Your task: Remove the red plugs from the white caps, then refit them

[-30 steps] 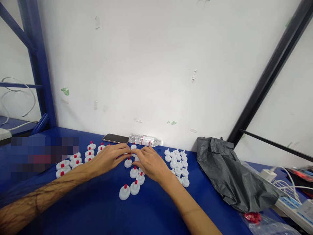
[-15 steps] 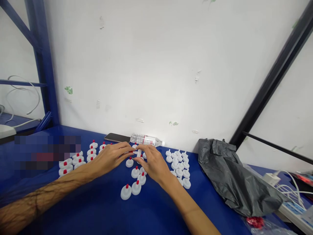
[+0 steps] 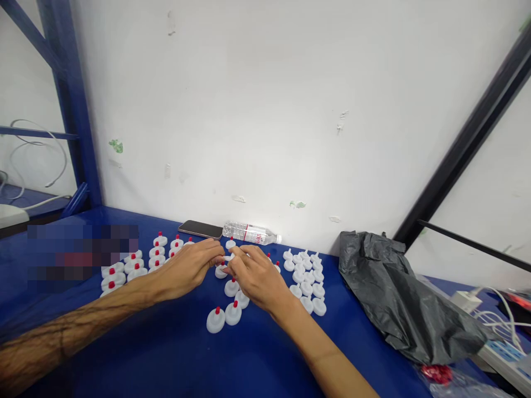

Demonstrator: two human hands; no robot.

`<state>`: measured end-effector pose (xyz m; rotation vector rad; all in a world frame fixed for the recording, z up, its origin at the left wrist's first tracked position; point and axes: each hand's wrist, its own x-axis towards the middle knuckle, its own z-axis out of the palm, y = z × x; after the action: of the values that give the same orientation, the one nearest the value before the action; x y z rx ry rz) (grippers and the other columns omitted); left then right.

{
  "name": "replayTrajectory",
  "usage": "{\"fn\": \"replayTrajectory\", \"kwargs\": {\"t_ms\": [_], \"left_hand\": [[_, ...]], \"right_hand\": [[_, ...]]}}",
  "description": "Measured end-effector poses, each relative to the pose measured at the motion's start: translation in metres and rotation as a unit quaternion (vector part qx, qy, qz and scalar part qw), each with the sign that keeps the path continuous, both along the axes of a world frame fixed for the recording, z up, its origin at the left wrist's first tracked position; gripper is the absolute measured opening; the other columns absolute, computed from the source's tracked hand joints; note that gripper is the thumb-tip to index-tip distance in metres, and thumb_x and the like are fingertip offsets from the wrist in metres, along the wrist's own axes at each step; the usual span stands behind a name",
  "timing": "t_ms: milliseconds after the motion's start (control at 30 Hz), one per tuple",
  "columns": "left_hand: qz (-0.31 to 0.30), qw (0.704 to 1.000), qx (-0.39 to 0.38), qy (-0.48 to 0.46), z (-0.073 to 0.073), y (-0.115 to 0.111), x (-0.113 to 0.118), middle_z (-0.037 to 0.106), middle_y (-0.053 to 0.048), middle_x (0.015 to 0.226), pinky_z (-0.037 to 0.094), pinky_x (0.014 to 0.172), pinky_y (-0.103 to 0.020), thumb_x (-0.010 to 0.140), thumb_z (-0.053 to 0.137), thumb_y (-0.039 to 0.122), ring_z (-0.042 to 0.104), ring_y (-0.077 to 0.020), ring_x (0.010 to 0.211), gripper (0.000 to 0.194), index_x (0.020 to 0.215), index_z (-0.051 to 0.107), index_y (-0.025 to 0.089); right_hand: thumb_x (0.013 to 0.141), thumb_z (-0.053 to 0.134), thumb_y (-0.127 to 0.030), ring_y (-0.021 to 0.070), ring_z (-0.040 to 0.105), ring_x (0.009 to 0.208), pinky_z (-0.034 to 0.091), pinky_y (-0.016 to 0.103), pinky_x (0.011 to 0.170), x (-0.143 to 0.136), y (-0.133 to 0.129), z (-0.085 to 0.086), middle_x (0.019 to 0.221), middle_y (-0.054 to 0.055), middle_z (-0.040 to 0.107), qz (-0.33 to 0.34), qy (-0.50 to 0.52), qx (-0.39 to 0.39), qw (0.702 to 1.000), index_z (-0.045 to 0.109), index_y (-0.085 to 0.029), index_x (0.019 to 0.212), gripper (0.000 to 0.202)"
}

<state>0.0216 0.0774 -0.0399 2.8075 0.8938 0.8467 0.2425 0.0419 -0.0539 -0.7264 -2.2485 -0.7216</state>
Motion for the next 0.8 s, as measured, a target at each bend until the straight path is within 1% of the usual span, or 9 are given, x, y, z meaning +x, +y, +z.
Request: {"fn": "replayTrajectory", "kwargs": {"t_ms": [167,267,400,467,500,600,633,700,800], "left_hand": [[0.002,1.0,-0.017,-0.003,0.003,-0.002,0.0,0.061,-0.003,0.083,0.04,0.071,-0.031,0.102,0.034,0.023,0.056,-0.0201,0.079,0.027,0.083,0.052,0.021],[-0.004,1.0,-0.026,-0.017,0.003,-0.001,-0.001,0.06,-0.003,0.081,0.04,0.071,-0.031,0.103,0.031,0.026,0.056,-0.0192,0.077,0.03,0.082,0.053,0.021],[-0.013,0.999,-0.019,-0.027,0.002,0.001,-0.002,0.061,-0.003,0.079,0.042,0.07,-0.03,0.106,0.03,0.03,0.056,-0.0184,0.074,0.036,0.081,0.054,0.02],[-0.008,1.0,-0.007,-0.016,0.002,0.002,0.0,0.063,-0.003,0.082,0.043,0.071,-0.031,0.107,0.029,0.031,0.058,-0.0186,0.075,0.038,0.084,0.057,0.02],[0.0,1.0,0.003,-0.005,0.003,0.002,0.001,0.065,-0.004,0.085,0.044,0.072,-0.031,0.108,0.029,0.031,0.06,-0.019,0.077,0.038,0.087,0.059,0.019],[0.04,0.998,0.045,0.033,0.009,0.005,0.002,0.068,-0.006,0.093,0.044,0.073,-0.032,0.109,0.031,0.03,0.063,-0.0213,0.086,0.037,0.097,0.064,0.019],[0.058,0.995,0.061,0.044,0.011,0.007,0.001,0.069,-0.006,0.094,0.044,0.072,-0.032,0.108,0.033,0.029,0.063,-0.0223,0.089,0.035,0.1,0.065,0.02],[0.089,0.99,0.084,0.075,0.014,0.011,-0.003,0.069,-0.007,0.096,0.043,0.069,-0.032,0.107,0.037,0.025,0.062,-0.0242,0.093,0.032,0.1,0.067,0.019],[0.12,0.976,0.096,0.152,0.014,0.016,-0.012,0.068,-0.01,0.09,0.04,0.063,-0.032,0.101,0.043,0.017,0.06,-0.027,0.09,0.028,0.087,0.067,0.017]], "right_hand": [[0.103,0.06,-0.02,0.0263,0.067,0.108,0.06,0.043,0.095,-0.001,-0.002,-0.002,0.104,0.011,0.074,0.004,-0.003,-0.003,1.0,0.064,-0.02,0.112,0.011],[0.103,0.058,-0.02,0.0255,0.067,0.108,0.059,0.042,0.095,-0.003,-0.004,-0.001,0.11,0.011,0.074,-0.001,-0.007,0.012,1.0,0.065,-0.02,0.106,0.007],[0.104,0.058,-0.02,0.0244,0.067,0.106,0.059,0.04,0.094,-0.005,-0.006,0.005,0.117,0.011,0.073,0.001,-0.013,0.037,0.999,0.065,-0.019,0.099,0.009],[0.105,0.055,-0.021,0.0242,0.067,0.107,0.059,0.041,0.095,-0.006,-0.007,0.011,0.117,0.011,0.073,-0.001,-0.019,0.016,1.0,0.065,-0.019,0.103,0.01],[0.106,0.053,-0.021,0.024,0.066,0.108,0.058,0.041,0.097,-0.006,-0.007,0.014,0.117,0.011,0.073,-0.007,-0.021,-0.005,1.0,0.064,-0.019,0.11,0.012],[0.106,0.049,-0.02,0.0247,0.064,0.112,0.056,0.045,0.102,0.0,-0.002,0.02,0.122,0.011,0.069,-0.047,-0.008,-0.065,0.997,0.057,-0.021,0.133,0.028],[0.106,0.049,-0.019,0.0254,0.064,0.113,0.056,0.045,0.102,0.004,0.0,0.021,0.122,0.012,0.068,-0.065,0.009,-0.076,0.995,0.056,-0.021,0.136,0.031],[0.105,0.05,-0.019,0.0264,0.065,0.111,0.058,0.044,0.097,0.016,0.007,0.02,0.121,0.013,0.066,-0.106,0.056,-0.089,0.989,0.058,-0.02,0.134,0.03],[0.104,0.055,-0.024,0.0246,0.068,0.1,0.06,0.04,0.087,0.036,0.018,0.015,0.116,0.01,0.066,-0.17,0.095,-0.114,0.974,0.063,-0.02,0.123,0.021]]}}
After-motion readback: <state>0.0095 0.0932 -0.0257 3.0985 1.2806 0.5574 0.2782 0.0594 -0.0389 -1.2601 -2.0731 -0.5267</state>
